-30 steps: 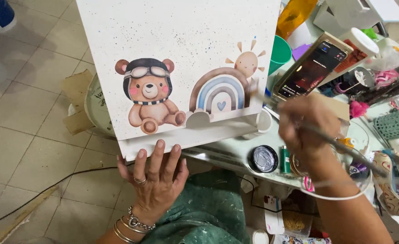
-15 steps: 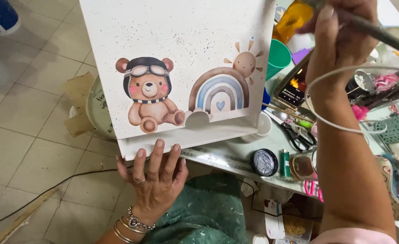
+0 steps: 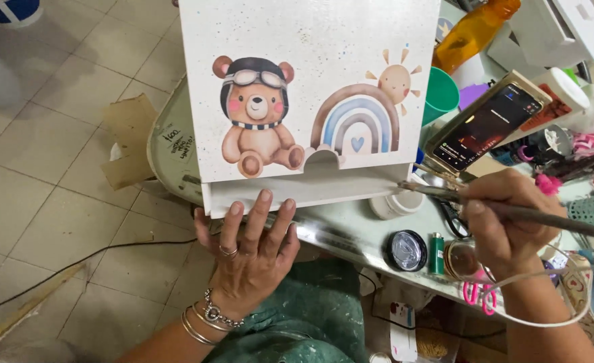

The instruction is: The person is using a paintbrush to apply a coating to the edges and the decorated front panel of a wooden box.

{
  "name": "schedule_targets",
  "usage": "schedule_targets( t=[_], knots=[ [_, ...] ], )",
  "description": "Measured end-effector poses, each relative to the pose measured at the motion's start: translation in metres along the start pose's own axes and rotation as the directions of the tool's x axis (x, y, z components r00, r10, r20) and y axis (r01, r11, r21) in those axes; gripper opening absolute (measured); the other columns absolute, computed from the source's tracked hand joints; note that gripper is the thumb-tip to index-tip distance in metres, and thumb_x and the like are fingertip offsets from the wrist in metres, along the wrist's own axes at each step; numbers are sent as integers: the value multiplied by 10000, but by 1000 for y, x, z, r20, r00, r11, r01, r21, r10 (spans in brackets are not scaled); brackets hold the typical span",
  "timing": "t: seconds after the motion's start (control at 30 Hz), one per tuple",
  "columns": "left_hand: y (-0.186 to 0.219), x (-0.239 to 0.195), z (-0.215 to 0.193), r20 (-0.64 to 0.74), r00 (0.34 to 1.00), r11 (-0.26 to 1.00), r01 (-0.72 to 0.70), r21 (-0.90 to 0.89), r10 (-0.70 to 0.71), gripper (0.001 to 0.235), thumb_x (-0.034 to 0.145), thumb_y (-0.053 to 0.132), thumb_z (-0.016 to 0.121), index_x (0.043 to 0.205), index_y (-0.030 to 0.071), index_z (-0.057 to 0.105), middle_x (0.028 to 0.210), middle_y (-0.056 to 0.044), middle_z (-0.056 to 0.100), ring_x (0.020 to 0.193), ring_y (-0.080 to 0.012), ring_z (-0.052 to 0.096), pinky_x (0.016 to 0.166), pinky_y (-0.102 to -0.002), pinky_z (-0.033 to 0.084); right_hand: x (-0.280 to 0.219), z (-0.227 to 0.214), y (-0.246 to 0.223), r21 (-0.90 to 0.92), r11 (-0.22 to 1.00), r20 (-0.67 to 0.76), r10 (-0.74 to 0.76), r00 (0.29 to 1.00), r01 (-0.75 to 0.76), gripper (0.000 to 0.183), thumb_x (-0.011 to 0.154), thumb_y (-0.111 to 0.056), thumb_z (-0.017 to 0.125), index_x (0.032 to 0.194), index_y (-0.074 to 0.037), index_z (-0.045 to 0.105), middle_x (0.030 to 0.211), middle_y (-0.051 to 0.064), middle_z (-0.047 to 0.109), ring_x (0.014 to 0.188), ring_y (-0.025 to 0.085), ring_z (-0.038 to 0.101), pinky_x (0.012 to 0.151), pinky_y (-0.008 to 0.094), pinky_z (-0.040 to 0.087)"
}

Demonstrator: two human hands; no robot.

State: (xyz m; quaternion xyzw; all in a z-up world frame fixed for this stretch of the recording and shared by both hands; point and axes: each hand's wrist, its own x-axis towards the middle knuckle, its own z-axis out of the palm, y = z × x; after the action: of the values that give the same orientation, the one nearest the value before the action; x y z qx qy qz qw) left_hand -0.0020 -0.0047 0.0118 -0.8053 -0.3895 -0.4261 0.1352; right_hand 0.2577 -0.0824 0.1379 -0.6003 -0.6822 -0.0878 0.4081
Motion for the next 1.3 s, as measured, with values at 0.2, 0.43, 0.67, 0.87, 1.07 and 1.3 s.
schedule_targets(
  t=[0.2,0.43,0.67,0.87,1.07,1.3],
  knots=[
    [0,-1,2,-4,1000,1000,7,-28,-7,567,860,314,696,1345,256,407,1386,10,324,1321,-231,155,1049,-633,159,58,23,11,275,955,46,-128,991,110,180,945,-157,452,874,-8,522,604,58,528,461,99,544,372,184,392],
    [0,-3,5,-15,1000,1000,16,-15,-16,600,860,311,692,1365,273,370,1415,32,291,1334,-216,155,1042,-621,194,141,51,25,308,914,-182,-216,959,264,41,1027,2,430,1014,39,418,786,191,470,649,264,558,620,327,444],
    [-2,-3,5,-4,1000,1000,11,-29,-11,584,842,284,674,1354,274,393,1402,37,308,1324,-211,164,1029,-629,209,94,63,48,55,790,-193,-592,782,611,183,905,132,479,790,-9,488,706,90,444,481,158,392,388,304,343],
    [0,1,3,-32,999,998,26,-65,-28,539,833,230,676,1317,271,442,1370,39,345,1310,-203,175,1022,-628,219,20,35,-8,119,909,54,-407,912,399,87,738,-17,502,712,1,583,642,129,581,494,177,549,424,235,444],
    [0,-1,4,-15,999,996,36,-77,-37,542,830,248,649,1323,259,426,1375,30,329,1314,-206,171,1019,-639,229,77,42,21,344,916,-7,-216,976,205,102,956,-97,467,857,-80,485,611,2,451,455,75,377,396,241,312],
    [-2,2,1,5,1000,999,20,-50,-20,594,810,278,659,1341,268,396,1390,36,311,1314,-202,166,1007,-626,248,153,60,16,339,887,-192,-259,946,312,70,1020,3,433,1011,73,431,858,210,469,610,305,565,528,331,409]
  ],
)
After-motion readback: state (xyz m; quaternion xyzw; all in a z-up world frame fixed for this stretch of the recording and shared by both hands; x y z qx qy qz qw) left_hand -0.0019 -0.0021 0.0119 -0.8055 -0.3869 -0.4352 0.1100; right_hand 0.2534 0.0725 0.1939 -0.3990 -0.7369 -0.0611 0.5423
